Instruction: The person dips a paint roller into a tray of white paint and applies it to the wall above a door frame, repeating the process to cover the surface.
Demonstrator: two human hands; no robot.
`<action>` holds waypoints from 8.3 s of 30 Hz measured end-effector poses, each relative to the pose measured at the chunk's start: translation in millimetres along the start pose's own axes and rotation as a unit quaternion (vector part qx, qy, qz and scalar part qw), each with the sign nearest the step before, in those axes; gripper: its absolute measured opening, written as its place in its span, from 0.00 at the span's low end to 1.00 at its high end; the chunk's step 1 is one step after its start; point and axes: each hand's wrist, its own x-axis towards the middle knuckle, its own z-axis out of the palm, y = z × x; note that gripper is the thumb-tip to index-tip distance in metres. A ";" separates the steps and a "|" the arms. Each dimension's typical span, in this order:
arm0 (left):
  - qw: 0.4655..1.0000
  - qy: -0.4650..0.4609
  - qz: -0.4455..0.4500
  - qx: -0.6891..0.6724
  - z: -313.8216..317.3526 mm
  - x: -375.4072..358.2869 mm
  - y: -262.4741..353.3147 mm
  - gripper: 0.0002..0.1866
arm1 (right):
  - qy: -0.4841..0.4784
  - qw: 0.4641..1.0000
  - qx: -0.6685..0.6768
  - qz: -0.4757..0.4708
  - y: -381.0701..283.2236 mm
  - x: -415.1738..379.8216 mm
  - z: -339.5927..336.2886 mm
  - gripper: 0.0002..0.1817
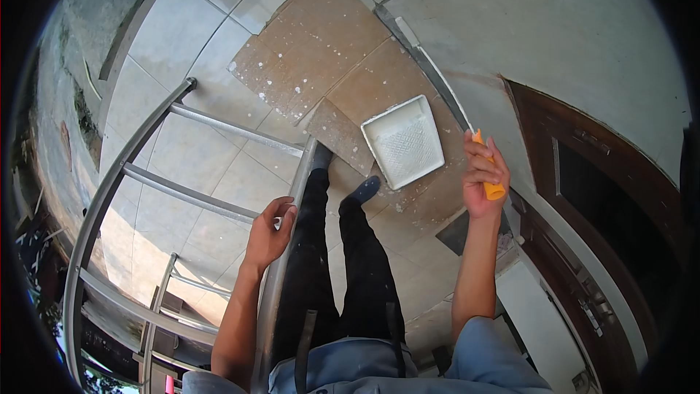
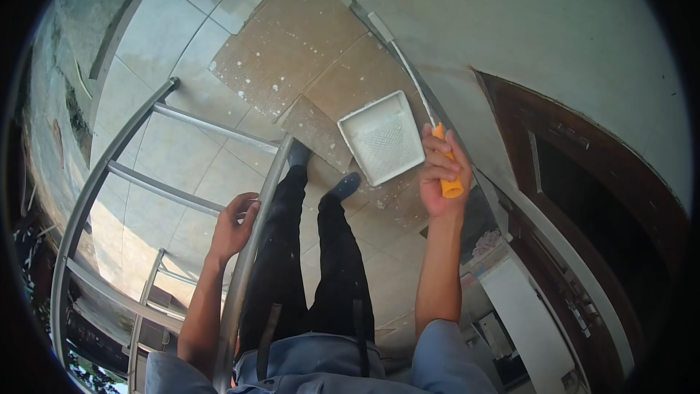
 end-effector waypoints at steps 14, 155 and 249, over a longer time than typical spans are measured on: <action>1.000 0.007 -0.003 -0.004 -0.5 -2.3 -5.2 0.16 | 0.076 0.992 -0.098 -0.002 5.1 99.0 -15.4 0.16; 0.986 -0.048 0.072 0.140 53.2 -36.9 5.8 0.16 | 0.395 0.366 -0.842 -0.036 -32.2 -243.0 -235.0 0.22; 0.973 -0.058 0.123 0.189 -41.0 -99.9 115.9 0.17 | 0.231 0.884 -0.388 -0.121 90.9 -85.1 17.3 0.18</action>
